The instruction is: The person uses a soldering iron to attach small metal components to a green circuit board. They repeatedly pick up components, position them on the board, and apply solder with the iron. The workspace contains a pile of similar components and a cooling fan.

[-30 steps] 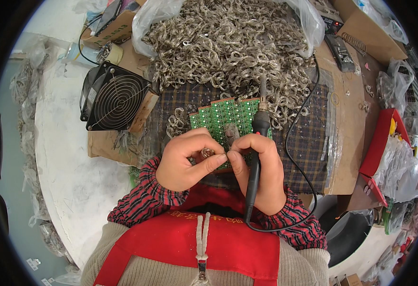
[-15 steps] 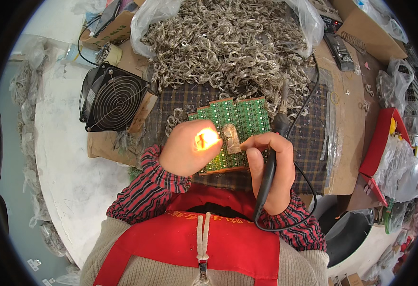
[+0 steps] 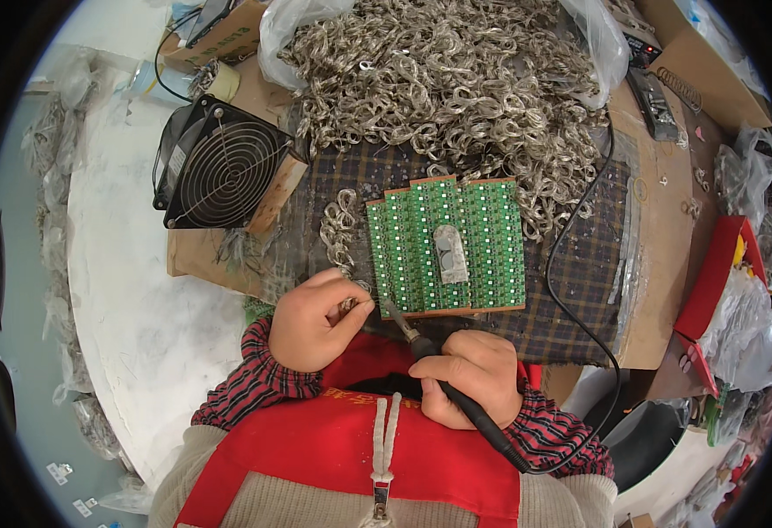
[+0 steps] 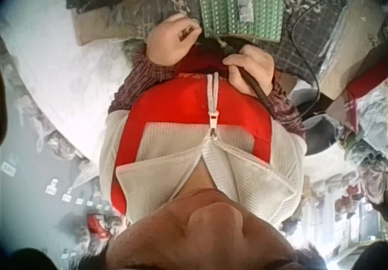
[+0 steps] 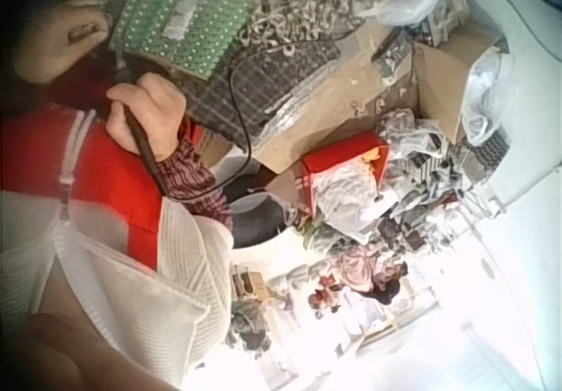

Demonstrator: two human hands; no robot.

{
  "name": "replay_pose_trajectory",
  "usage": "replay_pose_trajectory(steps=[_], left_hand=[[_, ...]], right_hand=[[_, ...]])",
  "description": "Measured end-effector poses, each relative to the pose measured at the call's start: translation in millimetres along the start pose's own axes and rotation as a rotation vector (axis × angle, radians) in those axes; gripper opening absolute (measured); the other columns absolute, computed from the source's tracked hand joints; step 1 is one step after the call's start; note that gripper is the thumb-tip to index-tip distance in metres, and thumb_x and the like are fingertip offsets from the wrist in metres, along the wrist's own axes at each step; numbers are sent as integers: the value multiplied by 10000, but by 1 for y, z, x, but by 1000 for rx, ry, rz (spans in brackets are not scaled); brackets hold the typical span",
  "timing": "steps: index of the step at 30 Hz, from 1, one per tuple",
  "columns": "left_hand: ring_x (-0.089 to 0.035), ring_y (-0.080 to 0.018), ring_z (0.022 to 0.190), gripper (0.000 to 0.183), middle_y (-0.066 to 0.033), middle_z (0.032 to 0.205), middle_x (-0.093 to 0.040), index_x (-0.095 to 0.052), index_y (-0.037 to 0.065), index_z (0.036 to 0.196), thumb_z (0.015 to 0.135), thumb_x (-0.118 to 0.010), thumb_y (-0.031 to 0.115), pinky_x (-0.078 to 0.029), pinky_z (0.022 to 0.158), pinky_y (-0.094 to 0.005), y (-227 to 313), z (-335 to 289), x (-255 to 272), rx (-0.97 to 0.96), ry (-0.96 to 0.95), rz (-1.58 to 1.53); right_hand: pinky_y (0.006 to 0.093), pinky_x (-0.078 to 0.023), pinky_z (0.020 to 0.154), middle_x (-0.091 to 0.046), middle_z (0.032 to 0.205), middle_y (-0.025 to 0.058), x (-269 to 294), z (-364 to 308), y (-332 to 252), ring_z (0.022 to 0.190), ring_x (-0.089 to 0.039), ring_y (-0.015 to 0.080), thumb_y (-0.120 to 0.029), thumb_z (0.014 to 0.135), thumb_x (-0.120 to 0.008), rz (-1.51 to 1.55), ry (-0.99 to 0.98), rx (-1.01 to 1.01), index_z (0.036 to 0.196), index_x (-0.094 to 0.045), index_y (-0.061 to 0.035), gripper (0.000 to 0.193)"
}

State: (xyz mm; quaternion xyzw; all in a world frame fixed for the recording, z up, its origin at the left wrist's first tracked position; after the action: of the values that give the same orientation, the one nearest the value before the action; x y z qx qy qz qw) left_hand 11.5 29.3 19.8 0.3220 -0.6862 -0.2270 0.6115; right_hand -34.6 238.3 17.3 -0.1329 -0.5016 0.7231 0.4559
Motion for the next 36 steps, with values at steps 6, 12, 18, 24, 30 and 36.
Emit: replay_pose_trajectory(steps=[6, 12, 18, 24, 30, 36], left_hand=[[-617, -294, 604, 79, -74, 785, -566, -650, 89, 862, 880, -718, 124, -488, 545, -399, -1, -2, -6, -72, 57, 74], [-617, -302, 616, 82, -72, 798, -563, -640, 88, 858, 879, -712, 121, -494, 554, -405, 0, -1, -4, -87, 33, 83], [-618, -303, 631, 89, -74, 803, -558, -630, 86, 859, 880, -709, 123, -495, 561, -406, 1, -1, -4, -85, 19, 81], [-619, -305, 633, 92, -75, 811, -559, -625, 88, 863, 881, -709, 122, -494, 561, -407, 0, -2, -4, -80, 25, 80], [-620, -299, 630, 98, -71, 818, -559, -621, 90, 861, 874, -715, 114, -495, 555, -401, 1, -7, -6, -69, 81, 69], [-614, -285, 608, 107, -68, 809, -552, -620, 95, 853, 854, -727, 102, -489, 536, -393, 0, -9, -10, -76, 133, 85]], right_hand=[[356, -412, 459, -460, 626, 41, -5, 1, 2, 491, -507, 238, -37, 680, -706, -13, -52, -16, 872, -689, -99, 202], [365, -407, 455, -451, 625, 39, -5, 2, 1, 489, -504, 239, -52, 688, -704, -10, -59, -20, 846, -684, -100, 166], [361, -398, 447, -464, 616, 36, -3, 1, 2, 480, -500, 237, -66, 715, -701, 4, -19, -1, 841, -680, -97, 132], [358, -399, 451, -476, 618, 34, -4, 0, 3, 478, -503, 233, -58, 720, -696, 10, -17, -14, 858, -679, -91, 143], [361, -406, 456, -473, 625, 37, -5, 3, 3, 485, -506, 235, -50, 701, -697, 6, -31, -26, 857, -678, -90, 162], [362, -409, 459, -469, 630, 39, -6, 4, 3, 491, -507, 236, -46, 685, -698, -8, -34, -37, 854, -682, -93, 176]])
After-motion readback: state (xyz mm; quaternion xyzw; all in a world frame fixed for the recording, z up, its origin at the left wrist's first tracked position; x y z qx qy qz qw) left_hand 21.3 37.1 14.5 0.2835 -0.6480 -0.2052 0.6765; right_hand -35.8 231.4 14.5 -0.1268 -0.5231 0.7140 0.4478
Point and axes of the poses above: each hand's wrist, its own z-axis towards the middle knuckle, its own x-axis out of the back of the hand, y = z × x, the point moved 5 cm from there along z, towards the middle knuckle
